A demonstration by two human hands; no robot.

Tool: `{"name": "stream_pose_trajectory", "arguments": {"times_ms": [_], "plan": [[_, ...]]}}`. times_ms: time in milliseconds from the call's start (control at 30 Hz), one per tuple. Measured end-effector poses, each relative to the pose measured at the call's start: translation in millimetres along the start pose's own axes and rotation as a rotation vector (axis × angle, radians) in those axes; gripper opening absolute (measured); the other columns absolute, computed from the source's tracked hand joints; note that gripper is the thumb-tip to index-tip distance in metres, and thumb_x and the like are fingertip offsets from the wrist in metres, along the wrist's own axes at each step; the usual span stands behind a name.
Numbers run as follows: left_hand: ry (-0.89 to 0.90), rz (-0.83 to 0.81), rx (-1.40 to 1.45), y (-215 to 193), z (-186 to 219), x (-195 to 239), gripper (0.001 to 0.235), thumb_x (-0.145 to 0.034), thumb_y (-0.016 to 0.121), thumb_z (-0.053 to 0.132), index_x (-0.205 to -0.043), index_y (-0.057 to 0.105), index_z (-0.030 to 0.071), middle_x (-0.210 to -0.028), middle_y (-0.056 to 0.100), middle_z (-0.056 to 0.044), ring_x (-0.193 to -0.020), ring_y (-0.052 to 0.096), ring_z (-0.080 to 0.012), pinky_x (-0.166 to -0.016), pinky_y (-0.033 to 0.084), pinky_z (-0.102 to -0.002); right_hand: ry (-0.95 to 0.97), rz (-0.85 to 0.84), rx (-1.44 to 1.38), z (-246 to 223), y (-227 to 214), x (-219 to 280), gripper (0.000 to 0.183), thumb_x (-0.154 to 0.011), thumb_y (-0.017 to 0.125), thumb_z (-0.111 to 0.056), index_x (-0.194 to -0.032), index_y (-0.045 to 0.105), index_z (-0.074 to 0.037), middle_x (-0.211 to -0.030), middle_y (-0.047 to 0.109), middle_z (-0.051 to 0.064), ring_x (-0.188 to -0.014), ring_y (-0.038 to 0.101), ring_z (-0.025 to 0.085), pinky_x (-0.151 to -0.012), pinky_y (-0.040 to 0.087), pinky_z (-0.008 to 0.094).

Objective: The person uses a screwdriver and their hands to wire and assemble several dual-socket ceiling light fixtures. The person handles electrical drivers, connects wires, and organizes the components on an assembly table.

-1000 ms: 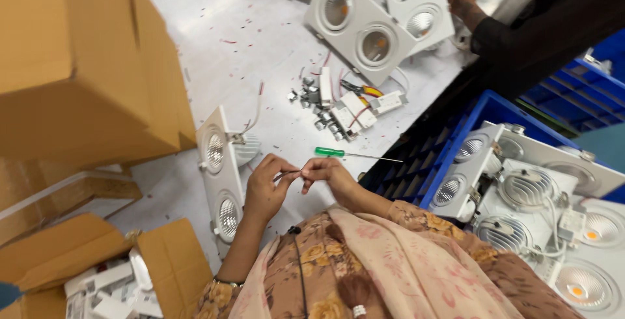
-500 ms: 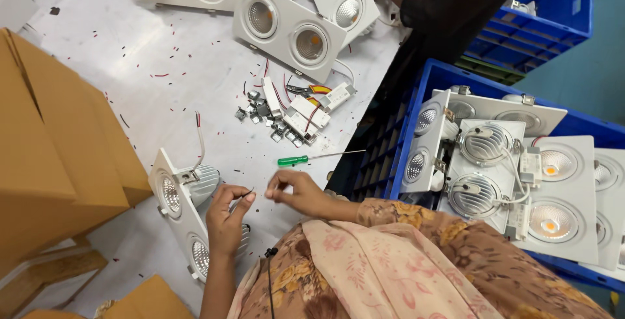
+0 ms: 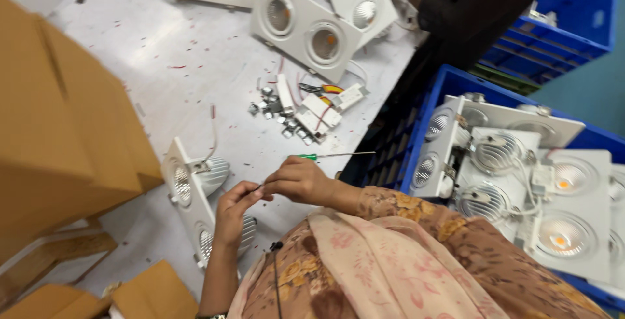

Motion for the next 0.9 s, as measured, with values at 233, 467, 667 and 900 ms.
{"name": "stream_pose_trajectory", "arguments": {"times_ms": [233, 467, 667, 900], "plan": [[0.007, 0.022, -0.021, 2.9, 1.7, 2.0, 0.012, -0.093, 0.071, 0.016, -0.092, 0.068, 0.004, -0.09, 0.072, -0.005, -0.089, 0.064, -0.0131, -0.086, 0.05, -0.029, 0.139, -0.014, -0.065, 6.5, 8.3, 3.4, 0.01, -0.086, 0.079, -0.014, -0.092, 0.071, -0.013, -0.09, 0.071, -0.006, -0.08, 0.069, 0.014, -0.082, 0.051, 0.033], [0.286, 0.283, -0.542, 16.1, 51.0, 14.0, 0.012, -0.087, 0.076, 0.017, -0.09, 0.07, 0.006, -0.091, 0.063, -0.003, -0.085, 0.064, -0.0181, -0.077, 0.05, -0.031, 0.877, -0.063, -0.489, 40.0, 58.6, 58.2, 0.007, -0.092, 0.075, -0.016, -0.089, 0.073, -0.01, -0.076, 0.074, 0.001, -0.066, 0.07, 0.015, -0.078, 0.05, 0.033], [0.467, 0.354, -0.909, 31.4, 79.5, 26.7, 0.005, -0.087, 0.071, 0.013, -0.091, 0.072, 0.01, -0.093, 0.064, -0.004, -0.091, 0.063, -0.028, -0.086, 0.044, -0.04, 1.395, -0.136, -1.248, 64.4, 110.5, 116.9, 0.018, -0.099, 0.065, -0.018, -0.09, 0.069, -0.003, -0.077, 0.069, 0.01, -0.074, 0.072, 0.024, -0.082, 0.053, 0.036], [0.424, 0.349, -0.866, 28.0, 75.6, 23.8, 0.011, -0.086, 0.075, 0.019, -0.09, 0.074, 0.009, -0.092, 0.066, -0.004, -0.09, 0.064, -0.0279, -0.088, 0.045, -0.04, 1.54, -0.083, -1.892, 51.0, 117.4, 131.3, 0.034, -0.103, 0.06, -0.034, -0.086, 0.066, -0.005, -0.073, 0.065, 0.008, -0.069, 0.069, 0.026, -0.08, 0.058, 0.043]]}}
Point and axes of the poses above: each hand's wrist, its own x-axis away from the middle knuckle, its own y-axis out of the palm, z = x × y, the point moved 6 cm from there along -x, towards the middle knuckle
